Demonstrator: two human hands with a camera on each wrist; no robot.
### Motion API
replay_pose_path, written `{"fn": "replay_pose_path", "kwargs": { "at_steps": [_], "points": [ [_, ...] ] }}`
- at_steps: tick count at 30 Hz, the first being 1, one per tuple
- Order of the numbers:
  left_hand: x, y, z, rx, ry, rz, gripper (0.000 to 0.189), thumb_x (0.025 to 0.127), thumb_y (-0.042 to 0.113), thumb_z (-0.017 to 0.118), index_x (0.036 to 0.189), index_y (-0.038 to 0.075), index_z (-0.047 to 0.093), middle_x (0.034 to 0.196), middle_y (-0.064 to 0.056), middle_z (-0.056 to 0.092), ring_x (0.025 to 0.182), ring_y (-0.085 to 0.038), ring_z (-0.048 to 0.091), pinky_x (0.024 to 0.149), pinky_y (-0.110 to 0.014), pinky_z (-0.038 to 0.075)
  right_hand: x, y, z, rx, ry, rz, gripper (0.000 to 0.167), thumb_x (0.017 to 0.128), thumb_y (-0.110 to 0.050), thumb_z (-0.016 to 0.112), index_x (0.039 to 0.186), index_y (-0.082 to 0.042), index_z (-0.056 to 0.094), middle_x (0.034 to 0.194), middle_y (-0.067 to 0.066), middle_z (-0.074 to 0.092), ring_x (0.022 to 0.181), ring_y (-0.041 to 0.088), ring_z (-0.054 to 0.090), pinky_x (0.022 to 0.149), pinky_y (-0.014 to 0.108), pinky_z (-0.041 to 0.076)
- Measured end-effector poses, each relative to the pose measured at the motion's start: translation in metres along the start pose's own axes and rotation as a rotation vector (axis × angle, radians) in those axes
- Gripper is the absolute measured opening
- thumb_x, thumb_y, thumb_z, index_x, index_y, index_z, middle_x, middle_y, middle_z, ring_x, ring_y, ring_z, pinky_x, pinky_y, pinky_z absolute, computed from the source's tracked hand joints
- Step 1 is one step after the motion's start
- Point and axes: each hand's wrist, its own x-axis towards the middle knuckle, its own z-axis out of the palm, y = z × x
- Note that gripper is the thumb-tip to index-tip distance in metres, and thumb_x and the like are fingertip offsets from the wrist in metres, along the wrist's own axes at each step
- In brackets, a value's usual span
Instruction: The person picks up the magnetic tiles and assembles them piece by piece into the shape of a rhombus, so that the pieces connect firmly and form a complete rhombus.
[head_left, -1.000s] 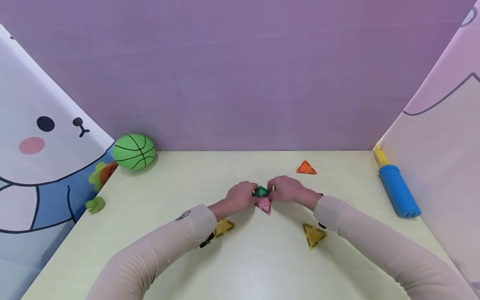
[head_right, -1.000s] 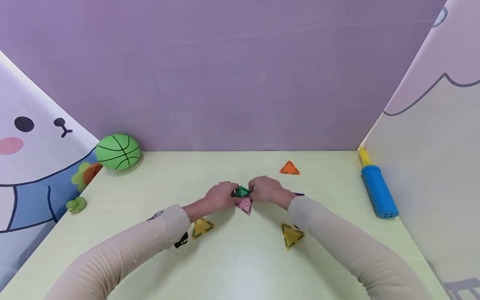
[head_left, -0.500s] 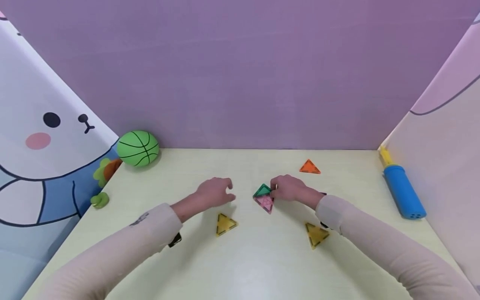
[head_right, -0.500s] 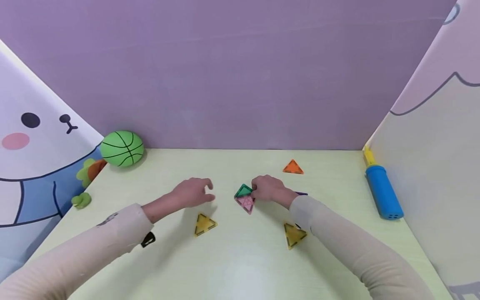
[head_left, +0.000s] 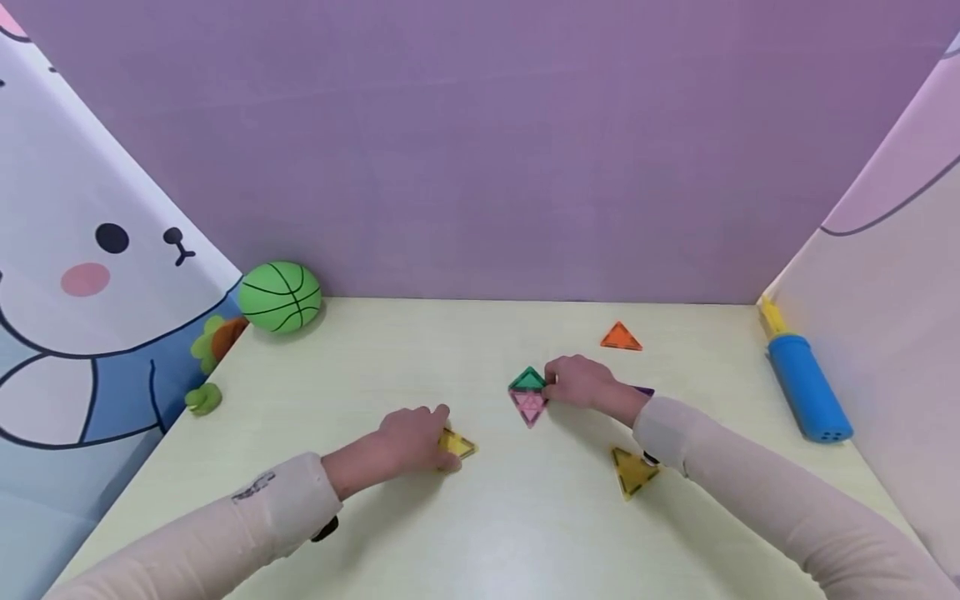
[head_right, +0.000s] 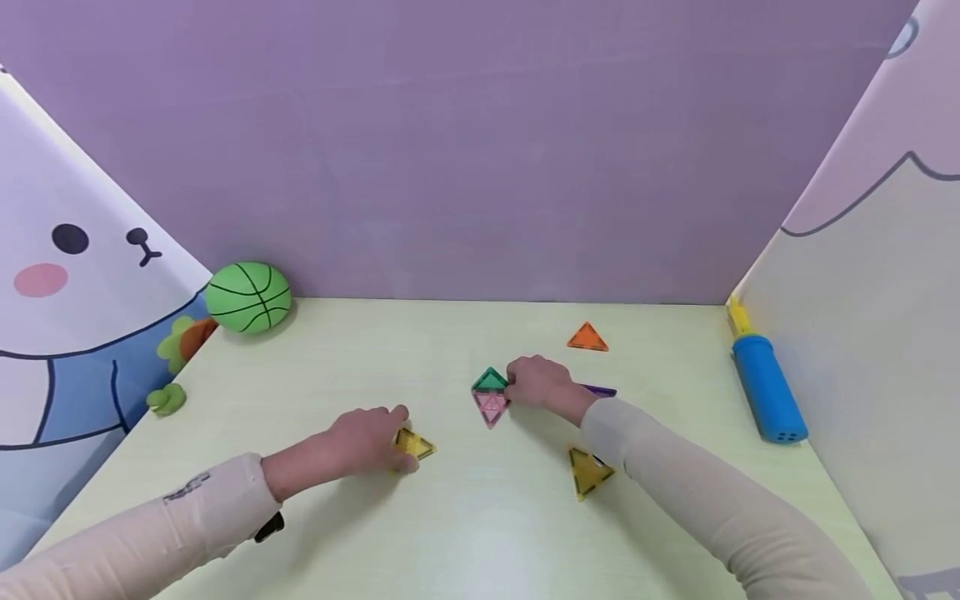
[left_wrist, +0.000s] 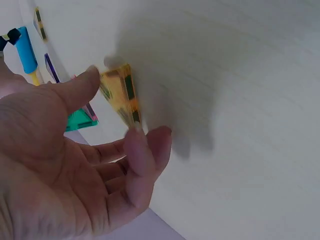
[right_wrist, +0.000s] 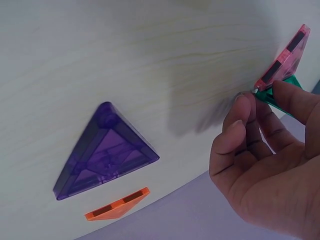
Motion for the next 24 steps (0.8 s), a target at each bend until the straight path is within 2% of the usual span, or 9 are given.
{"fn": "replay_pose_path", "kwargs": {
  "at_steps": [3, 7, 11, 17, 20, 24],
  "points": [
    [-0.001, -0.001, 0.002, -0.019, 0.009, 0.059, 0.061, 0.083, 0.04, 0.081, 0.127, 0.008, 0.053, 0.098, -0.009, 0.058, 0.078, -0.02, 0.051, 0.067, -0.038, 0.046, -0.001, 0.0, 0.0, 0.003, 0.008, 0.003, 0.014, 0.096, -0.028, 0.064, 0.097, -0.014, 0.069, 0.086, 0.001, 0.066, 0.069, 0.016, 0.051, 0.058, 0.029, 0.037],
    [0.004, -0.007, 0.001, -0.062, -0.016, 0.092, 0.059, 0.082, 0.034, 0.083, 0.124, 0.008, 0.051, 0.103, -0.009, 0.057, 0.081, -0.02, 0.051, 0.074, -0.038, 0.047, -0.001, -0.001, 0.001, 0.005, 0.011, 0.004, 0.015, 0.096, -0.028, 0.065, 0.097, -0.014, 0.069, 0.086, 0.001, 0.066, 0.069, 0.016, 0.051, 0.058, 0.029, 0.038],
    [0.011, -0.013, 0.003, -0.098, -0.039, 0.101, 0.059, 0.082, 0.035, 0.084, 0.121, 0.007, 0.05, 0.104, -0.008, 0.057, 0.082, -0.019, 0.051, 0.076, -0.037, 0.047, -0.002, 0.0, 0.002, 0.012, 0.004, -0.001, 0.014, 0.096, -0.027, 0.065, 0.097, -0.014, 0.069, 0.085, 0.001, 0.066, 0.068, 0.016, 0.051, 0.058, 0.029, 0.038],
    [0.013, -0.015, 0.005, -0.188, -0.023, 0.097, 0.064, 0.075, 0.031, 0.089, 0.116, 0.008, 0.045, 0.099, -0.006, 0.059, 0.082, -0.019, 0.055, 0.075, -0.037, 0.048, -0.003, 0.0, 0.002, 0.019, 0.004, -0.002, 0.014, 0.096, -0.027, 0.064, 0.094, -0.014, 0.068, 0.082, 0.001, 0.064, 0.066, 0.016, 0.05, 0.057, 0.029, 0.037],
    [0.014, -0.016, 0.005, -0.263, -0.036, 0.104, 0.06, 0.078, 0.027, 0.088, 0.114, 0.01, 0.042, 0.094, -0.006, 0.06, 0.08, -0.018, 0.054, 0.07, -0.033, 0.045, -0.004, 0.0, 0.001, 0.021, 0.005, -0.005, 0.014, 0.096, -0.027, 0.064, 0.092, -0.014, 0.067, 0.08, 0.001, 0.064, 0.065, 0.016, 0.05, 0.056, 0.029, 0.036],
    [0.015, -0.019, 0.002, -0.394, -0.07, 0.121, 0.043, 0.086, 0.019, 0.08, 0.107, 0.01, 0.043, 0.091, -0.007, 0.061, 0.077, -0.017, 0.054, 0.065, -0.028, 0.042, -0.005, 0.0, 0.002, 0.023, 0.009, -0.009, 0.015, 0.096, -0.028, 0.064, 0.09, -0.015, 0.066, 0.077, 0.0, 0.062, 0.064, 0.015, 0.048, 0.056, 0.029, 0.035]
  ]
}}
